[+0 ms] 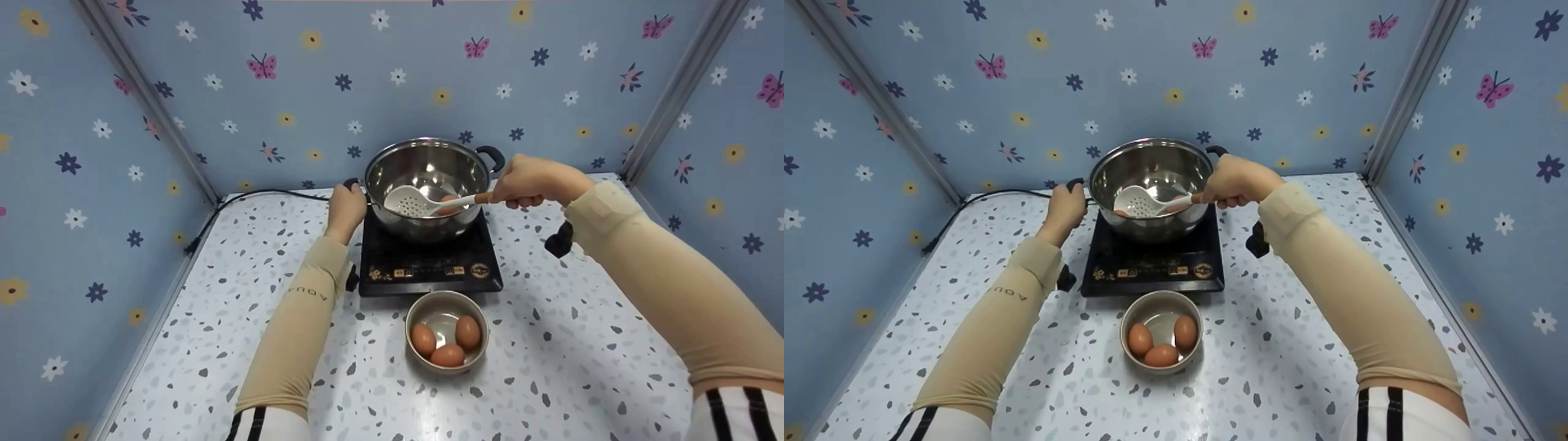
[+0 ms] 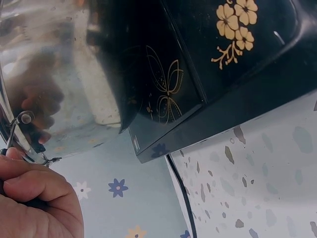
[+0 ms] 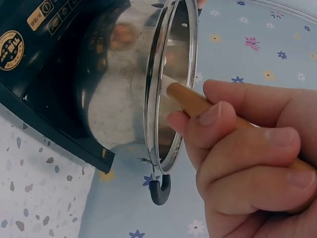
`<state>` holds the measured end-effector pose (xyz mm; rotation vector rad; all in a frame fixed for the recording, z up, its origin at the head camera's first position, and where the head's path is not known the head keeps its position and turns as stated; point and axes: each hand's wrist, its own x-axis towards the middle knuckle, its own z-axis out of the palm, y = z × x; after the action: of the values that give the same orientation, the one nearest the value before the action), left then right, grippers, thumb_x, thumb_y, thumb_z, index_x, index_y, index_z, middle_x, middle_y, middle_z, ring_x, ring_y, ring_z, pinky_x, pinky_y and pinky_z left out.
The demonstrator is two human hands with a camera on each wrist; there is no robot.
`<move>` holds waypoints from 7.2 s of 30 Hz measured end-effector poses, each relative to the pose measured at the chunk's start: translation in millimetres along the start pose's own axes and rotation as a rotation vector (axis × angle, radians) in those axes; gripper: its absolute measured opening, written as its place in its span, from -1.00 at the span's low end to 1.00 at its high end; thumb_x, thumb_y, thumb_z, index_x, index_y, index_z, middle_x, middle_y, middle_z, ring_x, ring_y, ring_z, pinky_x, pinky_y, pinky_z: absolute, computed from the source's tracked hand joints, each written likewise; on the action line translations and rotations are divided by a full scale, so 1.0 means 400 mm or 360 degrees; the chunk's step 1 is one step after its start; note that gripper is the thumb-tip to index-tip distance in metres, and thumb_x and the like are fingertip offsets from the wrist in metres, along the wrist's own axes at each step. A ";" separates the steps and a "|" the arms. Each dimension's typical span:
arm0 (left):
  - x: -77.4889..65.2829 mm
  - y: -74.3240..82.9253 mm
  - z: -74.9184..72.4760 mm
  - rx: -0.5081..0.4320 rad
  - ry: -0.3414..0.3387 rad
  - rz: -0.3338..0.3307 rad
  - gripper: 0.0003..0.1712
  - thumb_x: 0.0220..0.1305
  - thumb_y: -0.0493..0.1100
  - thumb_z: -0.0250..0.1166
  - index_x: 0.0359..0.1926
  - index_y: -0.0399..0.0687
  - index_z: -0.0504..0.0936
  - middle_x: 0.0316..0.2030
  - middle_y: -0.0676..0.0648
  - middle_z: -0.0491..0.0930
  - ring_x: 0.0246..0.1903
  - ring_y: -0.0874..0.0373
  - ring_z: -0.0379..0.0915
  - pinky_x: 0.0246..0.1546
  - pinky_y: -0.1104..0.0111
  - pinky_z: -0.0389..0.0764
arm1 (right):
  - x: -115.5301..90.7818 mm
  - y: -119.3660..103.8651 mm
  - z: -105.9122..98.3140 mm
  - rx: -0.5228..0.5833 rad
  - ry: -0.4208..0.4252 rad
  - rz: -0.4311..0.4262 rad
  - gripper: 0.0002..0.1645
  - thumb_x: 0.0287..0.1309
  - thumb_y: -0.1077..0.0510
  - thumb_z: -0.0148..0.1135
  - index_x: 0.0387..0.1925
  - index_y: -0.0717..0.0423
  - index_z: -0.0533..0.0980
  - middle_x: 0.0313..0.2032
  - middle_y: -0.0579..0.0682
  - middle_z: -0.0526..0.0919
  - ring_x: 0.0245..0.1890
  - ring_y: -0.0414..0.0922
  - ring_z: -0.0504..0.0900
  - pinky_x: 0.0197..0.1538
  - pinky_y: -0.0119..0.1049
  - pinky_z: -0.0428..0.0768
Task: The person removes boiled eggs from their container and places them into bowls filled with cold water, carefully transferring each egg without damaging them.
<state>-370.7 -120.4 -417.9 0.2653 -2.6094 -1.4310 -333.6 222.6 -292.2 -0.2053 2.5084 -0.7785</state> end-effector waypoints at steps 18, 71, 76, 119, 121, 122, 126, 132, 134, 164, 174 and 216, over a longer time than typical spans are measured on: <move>0.004 0.002 0.006 -0.0013 0.0047 0.0003 -0.42 0.73 -0.08 -0.11 0.31 -0.58 0.47 0.23 -0.55 0.59 0.33 -0.39 0.53 0.39 -0.10 0.50 | 0.007 0.058 -0.005 0.0400 -0.0126 0.0088 -0.66 0.47 0.06 0.35 0.06 0.23 0.72 -0.61 -0.15 0.56 -0.70 -0.29 0.26 -0.58 -0.41 0.23; -0.001 -0.014 -0.004 -0.0027 -0.0064 -0.0027 -0.40 0.78 -0.03 -0.21 0.35 -0.52 0.40 0.10 -0.44 0.54 0.06 -0.25 0.53 0.18 -0.08 0.53 | -0.095 0.174 -0.016 0.0712 -0.0039 -0.0025 -0.70 0.62 0.01 0.23 -0.01 0.10 0.75 -0.57 -0.17 0.58 -0.72 -0.32 0.24 -0.63 -0.46 0.24; -0.003 -0.010 -0.004 -0.0018 -0.0071 -0.0023 -0.40 0.78 -0.04 -0.21 0.36 -0.53 0.38 0.14 -0.47 0.55 0.14 -0.29 0.54 0.22 -0.10 0.54 | -0.110 0.180 -0.020 0.0735 -0.0047 -0.0020 -0.64 0.63 0.02 0.21 0.11 0.17 0.74 -0.58 -0.18 0.59 -0.73 -0.32 0.25 -0.63 -0.47 0.25; -0.006 0.000 -0.001 -0.0019 -0.0028 0.0033 -0.43 0.76 -0.06 -0.22 0.23 -0.52 0.47 -0.06 -0.35 0.55 -0.09 -0.18 0.49 0.09 -0.03 0.53 | -0.207 0.287 -0.020 0.0684 -0.0312 -0.0309 -0.67 0.69 0.07 0.11 -0.04 -0.09 0.81 -0.56 -0.20 0.59 -0.74 -0.35 0.24 -0.64 -0.44 0.22; -0.005 -0.002 -0.004 -0.0032 -0.0061 0.0031 -0.42 0.77 -0.05 -0.23 0.25 -0.52 0.46 -0.13 -0.27 0.49 -0.13 -0.15 0.43 0.06 -0.01 0.51 | -0.212 0.293 -0.023 0.0682 -0.0337 -0.0337 -0.65 0.69 0.09 0.09 -0.04 -0.11 0.81 -0.55 -0.21 0.60 -0.74 -0.34 0.24 -0.64 -0.42 0.20; -0.004 -0.002 -0.005 -0.0036 -0.0070 0.0031 -0.42 0.78 -0.05 -0.23 0.25 -0.52 0.46 -0.14 -0.27 0.47 -0.14 -0.15 0.42 0.05 -0.01 0.50 | -0.213 0.296 -0.024 0.0683 -0.0350 -0.0348 -0.65 0.70 0.10 0.09 -0.04 -0.12 0.81 -0.55 -0.21 0.60 -0.74 -0.34 0.23 -0.64 -0.42 0.20; -0.003 -0.004 -0.006 -0.0023 -0.0060 0.0027 -0.41 0.77 -0.05 -0.20 0.28 -0.54 0.45 -0.03 -0.38 0.56 -0.04 -0.20 0.50 0.14 -0.07 0.53 | -0.222 0.308 -0.025 0.0696 -0.0400 -0.0369 -0.62 0.69 0.13 0.08 -0.04 -0.14 0.83 -0.53 -0.23 0.64 -0.74 -0.36 0.25 -0.62 -0.50 0.26; 0.000 -0.009 -0.001 -0.0012 -0.0042 0.0009 -0.41 0.76 -0.05 -0.19 0.30 -0.56 0.43 0.13 -0.50 0.58 0.14 -0.32 0.56 0.24 -0.12 0.53 | -0.234 0.315 -0.020 0.0679 -0.0419 -0.0338 -0.66 0.67 0.13 0.12 -0.02 -0.07 0.83 -0.56 -0.21 0.63 -0.77 -0.36 0.25 -0.65 -0.45 0.21; 0.000 -0.010 0.000 -0.0009 -0.0042 0.0000 -0.41 0.76 -0.05 -0.19 0.31 -0.56 0.42 0.14 -0.50 0.58 0.16 -0.32 0.56 0.25 -0.12 0.53 | -0.235 0.317 -0.017 0.0672 -0.0436 -0.0324 -0.67 0.66 0.14 0.14 -0.03 -0.06 0.83 -0.56 -0.20 0.64 -0.77 -0.37 0.25 -0.65 -0.44 0.20; 0.003 -0.010 -0.005 -0.0054 -0.0050 0.0025 -0.41 0.76 -0.04 -0.18 0.31 -0.54 0.43 0.11 -0.47 0.57 0.10 -0.27 0.54 0.24 -0.12 0.52 | -0.222 0.377 0.043 0.0511 -0.0614 -0.0198 -0.74 0.56 0.17 0.25 0.02 0.11 0.82 -0.63 -0.16 0.57 -0.76 -0.35 0.25 -0.62 -0.49 0.27; 0.002 -0.011 -0.004 -0.0070 -0.0038 0.0022 -0.41 0.76 -0.04 -0.16 0.33 -0.54 0.42 0.17 -0.50 0.57 0.20 -0.31 0.55 0.29 -0.14 0.52 | -0.224 0.384 0.056 0.0426 -0.0615 -0.0140 -0.73 0.53 0.18 0.29 0.04 0.23 0.78 -0.63 -0.15 0.56 -0.76 -0.35 0.24 -0.62 -0.50 0.27; 0.009 -0.003 -0.005 -0.0010 -0.0054 -0.0015 -0.41 0.76 -0.03 -0.18 0.33 -0.52 0.44 0.18 -0.49 0.58 0.24 -0.33 0.56 0.29 -0.12 0.52 | -0.250 0.292 0.006 0.0134 -0.0242 -0.0163 -0.69 0.47 0.22 0.37 0.13 0.27 0.75 -0.57 -0.06 0.51 -0.70 -0.27 0.24 -0.58 -0.45 0.26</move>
<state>-373.9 -123.5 -418.0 0.2547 -2.6335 -1.4594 -245.5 346.3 -317.9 -0.3529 2.3320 -0.8733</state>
